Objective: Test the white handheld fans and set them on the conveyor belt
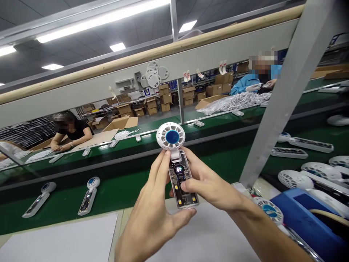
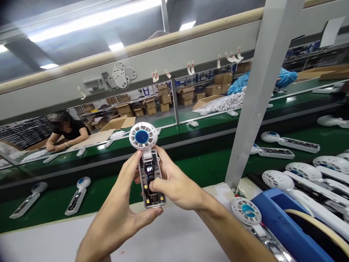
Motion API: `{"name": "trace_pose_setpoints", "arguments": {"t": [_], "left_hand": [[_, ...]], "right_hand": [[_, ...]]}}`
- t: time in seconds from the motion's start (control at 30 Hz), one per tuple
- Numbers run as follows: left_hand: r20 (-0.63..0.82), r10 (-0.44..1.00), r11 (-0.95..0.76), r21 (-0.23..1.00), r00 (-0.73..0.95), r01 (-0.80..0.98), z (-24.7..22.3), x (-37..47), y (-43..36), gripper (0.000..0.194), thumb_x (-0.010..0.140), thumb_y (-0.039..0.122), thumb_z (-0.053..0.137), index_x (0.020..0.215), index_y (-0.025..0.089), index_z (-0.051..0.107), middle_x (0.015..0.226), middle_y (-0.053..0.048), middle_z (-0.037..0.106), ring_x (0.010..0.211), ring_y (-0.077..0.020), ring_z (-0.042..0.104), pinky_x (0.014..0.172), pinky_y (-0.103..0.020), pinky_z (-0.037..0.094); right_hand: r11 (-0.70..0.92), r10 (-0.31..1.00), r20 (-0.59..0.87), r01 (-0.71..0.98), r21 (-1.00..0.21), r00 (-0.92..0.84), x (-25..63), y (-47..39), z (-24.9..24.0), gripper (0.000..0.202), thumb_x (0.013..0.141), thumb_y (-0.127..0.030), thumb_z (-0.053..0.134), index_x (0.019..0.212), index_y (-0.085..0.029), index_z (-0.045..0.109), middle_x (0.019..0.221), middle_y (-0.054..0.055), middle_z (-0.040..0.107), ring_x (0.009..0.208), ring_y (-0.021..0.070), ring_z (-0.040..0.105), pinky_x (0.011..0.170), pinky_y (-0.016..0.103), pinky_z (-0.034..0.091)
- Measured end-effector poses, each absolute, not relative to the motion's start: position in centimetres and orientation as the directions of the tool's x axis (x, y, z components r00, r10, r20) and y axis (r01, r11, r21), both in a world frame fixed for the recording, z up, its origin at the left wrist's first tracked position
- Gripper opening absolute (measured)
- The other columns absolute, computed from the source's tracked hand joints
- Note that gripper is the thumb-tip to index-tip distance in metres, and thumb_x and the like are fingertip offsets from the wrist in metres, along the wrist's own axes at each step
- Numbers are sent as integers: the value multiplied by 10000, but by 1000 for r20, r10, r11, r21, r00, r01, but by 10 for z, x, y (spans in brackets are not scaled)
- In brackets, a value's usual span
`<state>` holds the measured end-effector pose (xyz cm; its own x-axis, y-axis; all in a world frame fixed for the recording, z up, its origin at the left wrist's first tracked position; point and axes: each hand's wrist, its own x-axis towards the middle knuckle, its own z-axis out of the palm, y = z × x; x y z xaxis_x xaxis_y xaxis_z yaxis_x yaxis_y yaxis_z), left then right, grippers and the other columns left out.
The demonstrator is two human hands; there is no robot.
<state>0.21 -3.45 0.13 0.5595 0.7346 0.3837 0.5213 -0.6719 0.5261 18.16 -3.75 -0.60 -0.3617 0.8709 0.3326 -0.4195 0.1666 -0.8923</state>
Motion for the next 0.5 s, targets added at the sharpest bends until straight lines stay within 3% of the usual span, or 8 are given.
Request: {"name": "trace_pose_setpoints", "arguments": {"t": [0.37, 0.5], "left_hand": [[397, 725, -681, 537, 562, 498, 3, 4, -35, 1076, 791, 317, 752, 1554, 465, 8, 1640, 49, 142, 1455, -254, 335, 1083, -382, 494], [386, 734, -666, 572, 558, 479, 2, 5, -36, 1024, 810, 286, 733, 1538, 497, 44, 1637, 37, 149, 1381, -259, 444, 1009, -372, 551]], "right_hand": [[162, 885, 327, -437, -885, -333, 181, -38, -6, 841, 771, -26, 547, 1496, -264, 193, 1299, 92, 546, 1135, 208, 588, 761, 315, 579], [162, 896, 321, -447, -880, -307, 181, -37, -6, 801, 795, -34, 543, 1478, -310, 228, 1329, 75, 523, 1068, 190, 627, 761, 314, 583]]}}
